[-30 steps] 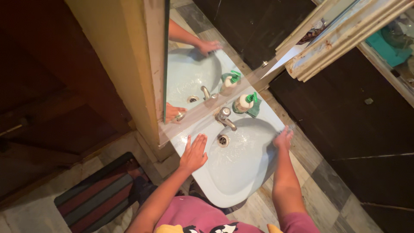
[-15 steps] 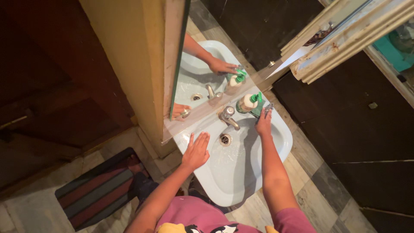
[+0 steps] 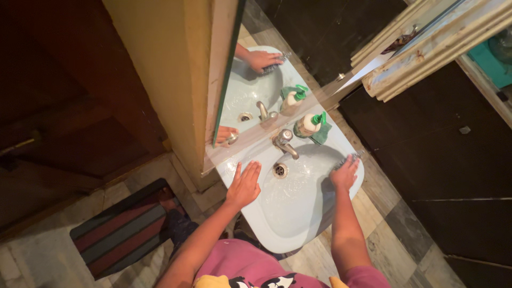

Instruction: The person places a soap dispenser on the sink counter and then uses a metal scouring pad to scrub the sink basin, faucet, and drain area. The person scrubs the sink surfaces thoroughly while the water runs.

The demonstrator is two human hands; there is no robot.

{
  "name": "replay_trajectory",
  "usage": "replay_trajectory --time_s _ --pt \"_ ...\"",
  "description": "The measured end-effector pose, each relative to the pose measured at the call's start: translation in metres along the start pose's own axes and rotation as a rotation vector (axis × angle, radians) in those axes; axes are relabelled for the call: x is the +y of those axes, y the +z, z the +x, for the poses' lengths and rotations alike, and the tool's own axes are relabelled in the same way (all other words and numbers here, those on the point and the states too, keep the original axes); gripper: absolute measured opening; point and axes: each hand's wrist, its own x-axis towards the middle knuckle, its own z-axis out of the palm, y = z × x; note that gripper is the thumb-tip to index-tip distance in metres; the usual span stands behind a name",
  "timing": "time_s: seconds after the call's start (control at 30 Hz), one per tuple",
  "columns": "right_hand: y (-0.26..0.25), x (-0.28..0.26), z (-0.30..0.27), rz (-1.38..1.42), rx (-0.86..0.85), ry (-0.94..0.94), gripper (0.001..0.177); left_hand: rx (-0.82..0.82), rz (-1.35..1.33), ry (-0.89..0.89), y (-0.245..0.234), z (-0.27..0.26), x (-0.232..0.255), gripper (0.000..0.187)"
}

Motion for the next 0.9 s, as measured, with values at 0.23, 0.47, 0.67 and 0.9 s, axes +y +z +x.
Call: replay_trajectory --time_s 0.23,0.47,0.67,0.9 --pt "-0.002 -0.005 0.025 0.087 0.143 0.372 0.112 0.002 -0.007 0.002 0.001 -0.001 0.000 0.069" --pt "0.024 -0.060 0.087 0.144 -0.076 -0.337 0.118 -0.020 -0.003 -0.005 0.003 -0.001 -0.001 0.069" --pt "0.008 -0.051 0.092 0.032 -0.291 -0.278 0.121 -0.013 0.006 -0.016 0.004 0.000 -0.003 0.069" --pt "0.000 0.060 0.071 0.179 -0.128 -0.068 0.104 0.014 0.015 -0.008 0.002 0.000 0.001 0.068"
